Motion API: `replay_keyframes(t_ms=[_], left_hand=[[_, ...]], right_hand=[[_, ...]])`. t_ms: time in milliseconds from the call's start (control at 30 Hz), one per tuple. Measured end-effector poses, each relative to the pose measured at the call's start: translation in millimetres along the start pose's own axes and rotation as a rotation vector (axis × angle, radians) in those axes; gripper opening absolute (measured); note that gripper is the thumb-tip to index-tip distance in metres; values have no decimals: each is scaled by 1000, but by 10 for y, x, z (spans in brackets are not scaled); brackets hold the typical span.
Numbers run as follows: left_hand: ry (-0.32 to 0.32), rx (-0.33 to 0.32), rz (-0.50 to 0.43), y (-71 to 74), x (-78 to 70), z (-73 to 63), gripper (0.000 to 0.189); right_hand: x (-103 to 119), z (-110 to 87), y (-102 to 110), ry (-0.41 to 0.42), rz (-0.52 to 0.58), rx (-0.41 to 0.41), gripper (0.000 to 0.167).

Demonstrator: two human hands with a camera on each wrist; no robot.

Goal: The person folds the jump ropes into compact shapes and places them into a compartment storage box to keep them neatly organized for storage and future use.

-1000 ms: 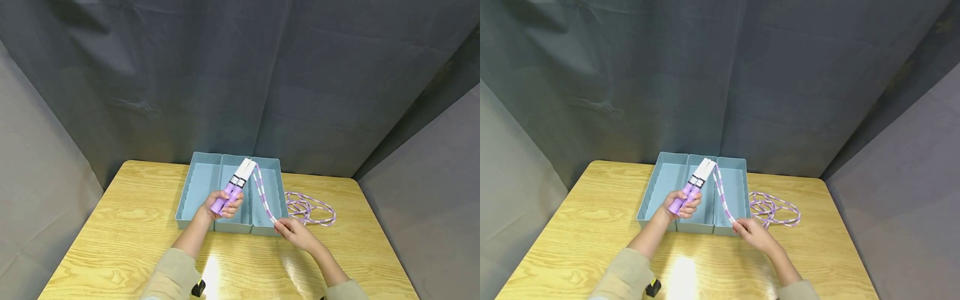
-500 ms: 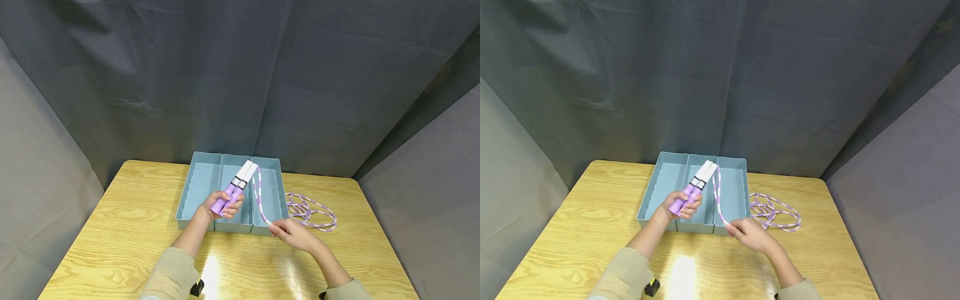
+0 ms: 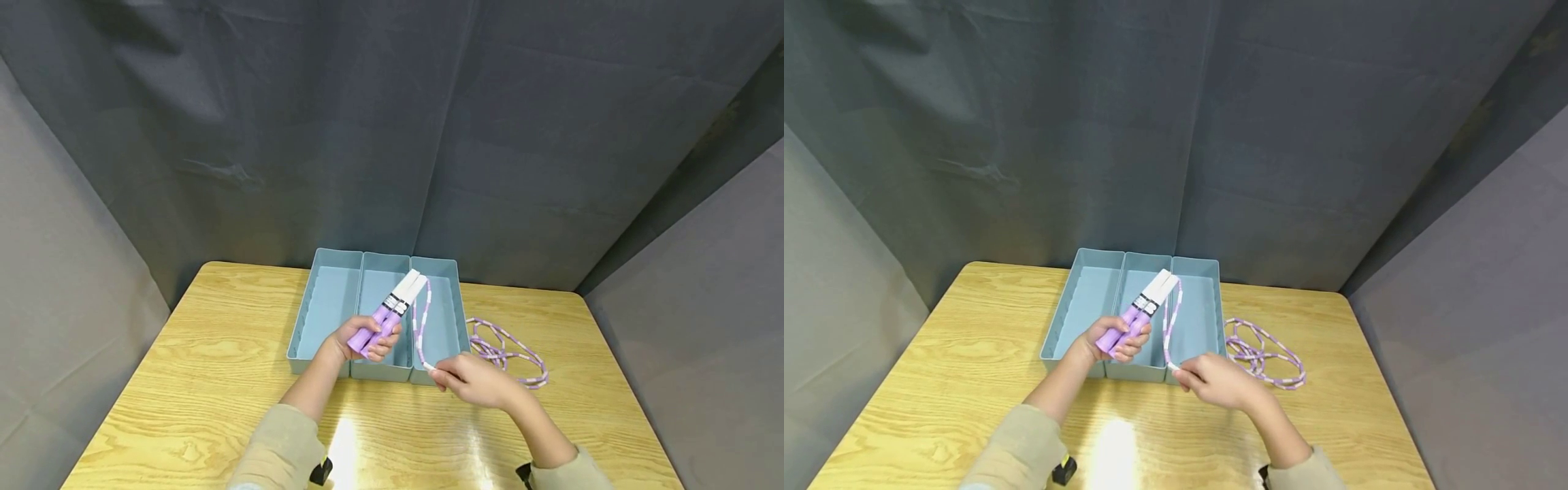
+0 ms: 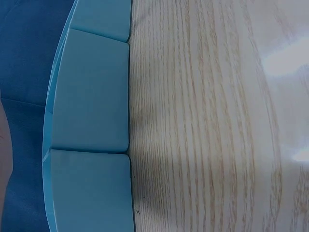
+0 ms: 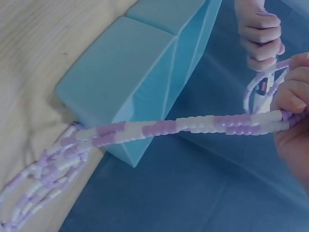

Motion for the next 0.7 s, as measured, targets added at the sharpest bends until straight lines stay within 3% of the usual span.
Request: replay_keyframes(t_ms=[333, 700], left_hand=[[58, -9, 0, 30, 70, 18, 22], [146, -23, 62, 27, 152, 22, 24]], right_hand=[[111, 90, 16, 11, -4, 76, 32], [187, 193, 41, -4, -32, 158, 34]])
Point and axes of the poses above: each hand's wrist, its own z-axis towards the middle knuckle, its own y-axis out of the back of the hand, x = y × z, the point moved 7 cm from there along z, towards the middle knuckle, and after that the axes turned 8 degrees about -x, right-handed, at the moved point
